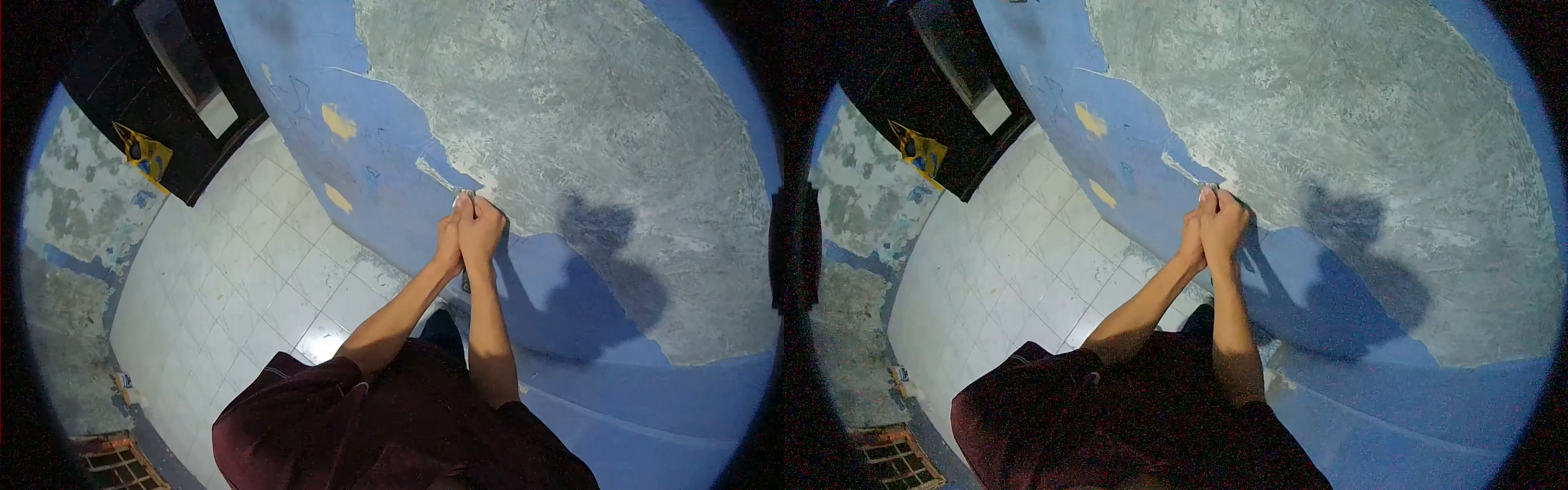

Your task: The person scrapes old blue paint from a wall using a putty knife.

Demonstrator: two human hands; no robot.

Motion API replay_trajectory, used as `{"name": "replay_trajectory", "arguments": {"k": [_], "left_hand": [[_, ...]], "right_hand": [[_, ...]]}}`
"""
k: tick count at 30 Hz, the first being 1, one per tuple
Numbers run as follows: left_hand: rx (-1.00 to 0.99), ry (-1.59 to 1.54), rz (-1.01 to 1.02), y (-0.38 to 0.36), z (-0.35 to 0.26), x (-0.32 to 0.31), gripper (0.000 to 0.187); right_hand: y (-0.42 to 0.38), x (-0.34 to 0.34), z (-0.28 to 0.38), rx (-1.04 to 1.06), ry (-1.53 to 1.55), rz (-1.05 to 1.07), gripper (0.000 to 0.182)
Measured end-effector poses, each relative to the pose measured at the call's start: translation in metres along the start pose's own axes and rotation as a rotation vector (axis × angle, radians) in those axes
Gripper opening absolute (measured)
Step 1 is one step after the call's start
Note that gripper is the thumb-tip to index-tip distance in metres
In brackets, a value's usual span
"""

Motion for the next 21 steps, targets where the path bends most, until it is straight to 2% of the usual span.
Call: {"name": "replay_trajectory", "arguments": {"k": [6, 9, 12, 13, 14, 16, 21], "left_hand": [[-0.019, -0.091, -0.015, -0.010, -0.008, -0.012, 0.045], [0.093, 0.047, 0.090, -0.005, -0.017, 0.002, 0.044], [0.039, -0.061, 0.090, 0.001, -0.036, 0.006, 0.046], [0.057, -0.027, 0.074, 0.000, -0.039, 0.010, 0.046], [0.057, -0.027, 0.074, -0.001, -0.037, 0.013, 0.046], [0.081, 0.060, 0.067, -0.006, -0.032, 0.017, 0.044], [0.034, 0.228, 0.163, -0.019, -0.027, 0.000, 0.040]], "right_hand": [[-0.012, 0.006, 0.002, 0.072, 0.004, 0.060, 0.023], [-0.022, 0.005, -0.008, 0.013, 0.072, 0.083, 0.022], [-0.034, 0.013, 0.010, -0.015, 0.175, 0.123, 0.021], [-0.036, 0.009, 0.000, 0.102, 0.063, 0.073, 0.021], [-0.038, 0.008, -0.001, 0.102, 0.063, 0.072, 0.021], [-0.042, -0.007, -0.014, -0.077, 0.286, 0.181, 0.023], [-0.034, -0.011, -0.027, -0.195, 0.286, 0.151, 0.025]]}}
Point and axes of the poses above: each hand's wrist, its own y-axis towards the middle knuckle, its own x-axis out of the back of the hand, z = x × y, the point moved 10 cm from there along y, towards the middle knuckle, and after that the axes turned 6 degrees about -y, right-handed, at the moved point
